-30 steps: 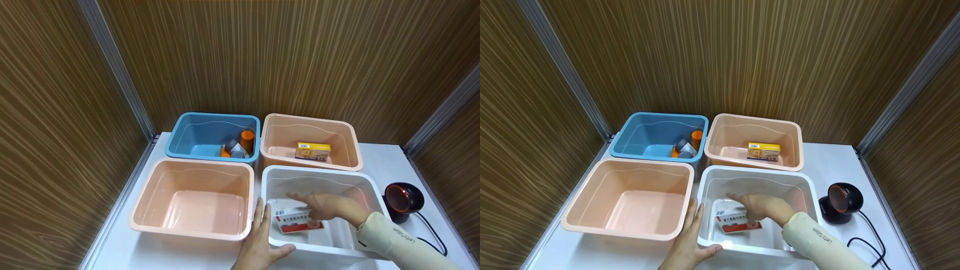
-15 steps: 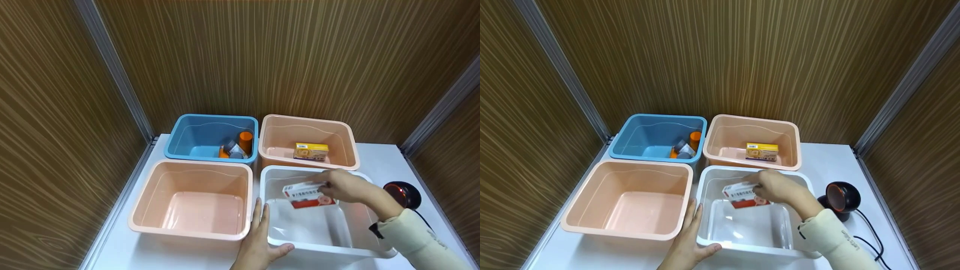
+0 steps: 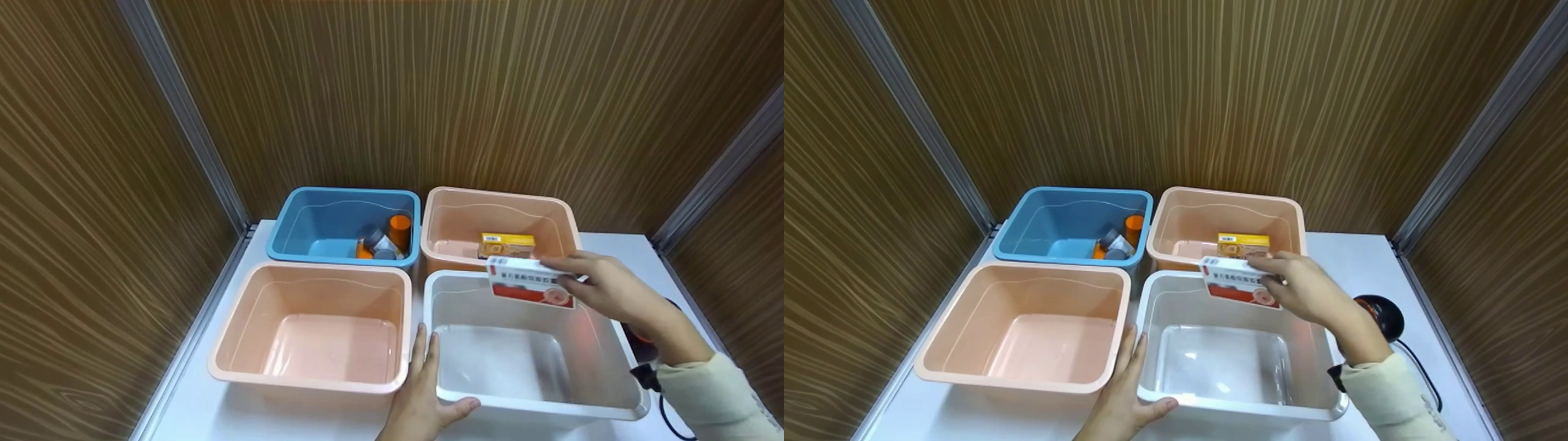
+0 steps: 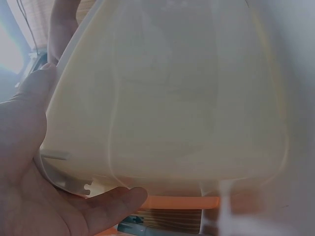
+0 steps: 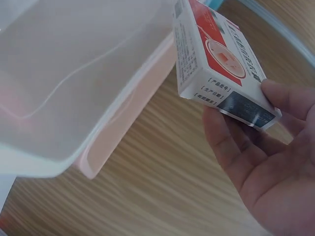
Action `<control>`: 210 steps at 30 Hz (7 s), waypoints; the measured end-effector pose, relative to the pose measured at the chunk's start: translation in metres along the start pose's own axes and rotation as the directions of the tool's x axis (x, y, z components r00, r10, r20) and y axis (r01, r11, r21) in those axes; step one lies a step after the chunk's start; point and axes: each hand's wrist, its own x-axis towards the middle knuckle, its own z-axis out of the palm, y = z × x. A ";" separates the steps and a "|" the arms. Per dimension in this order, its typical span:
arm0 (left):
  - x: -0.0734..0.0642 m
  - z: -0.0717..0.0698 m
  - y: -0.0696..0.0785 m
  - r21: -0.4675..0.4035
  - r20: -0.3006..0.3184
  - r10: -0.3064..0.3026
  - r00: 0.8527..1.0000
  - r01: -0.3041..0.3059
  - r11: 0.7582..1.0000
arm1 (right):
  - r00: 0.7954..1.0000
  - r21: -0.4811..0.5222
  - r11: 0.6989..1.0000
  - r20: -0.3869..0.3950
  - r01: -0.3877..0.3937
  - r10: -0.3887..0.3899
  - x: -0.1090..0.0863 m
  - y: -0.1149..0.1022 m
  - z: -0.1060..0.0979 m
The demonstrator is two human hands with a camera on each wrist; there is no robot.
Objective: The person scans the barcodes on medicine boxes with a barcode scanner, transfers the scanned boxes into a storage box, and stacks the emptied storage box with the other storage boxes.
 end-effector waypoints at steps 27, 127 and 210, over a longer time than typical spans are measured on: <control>-0.001 0.000 0.002 -0.015 0.002 -0.029 1.000 0.029 0.999 | 0.849 0.183 0.927 -0.372 -0.328 0.374 -0.091 0.070 -0.008; -0.002 0.002 -0.001 -0.006 -0.014 0.029 0.999 -0.029 1.000 | 0.905 0.266 0.886 -0.095 -0.379 0.415 0.107 0.089 0.015; -0.004 0.004 0.002 0.006 -0.011 0.012 1.000 -0.012 1.000 | 0.959 0.058 0.959 -0.045 -0.278 0.281 -0.138 0.050 0.072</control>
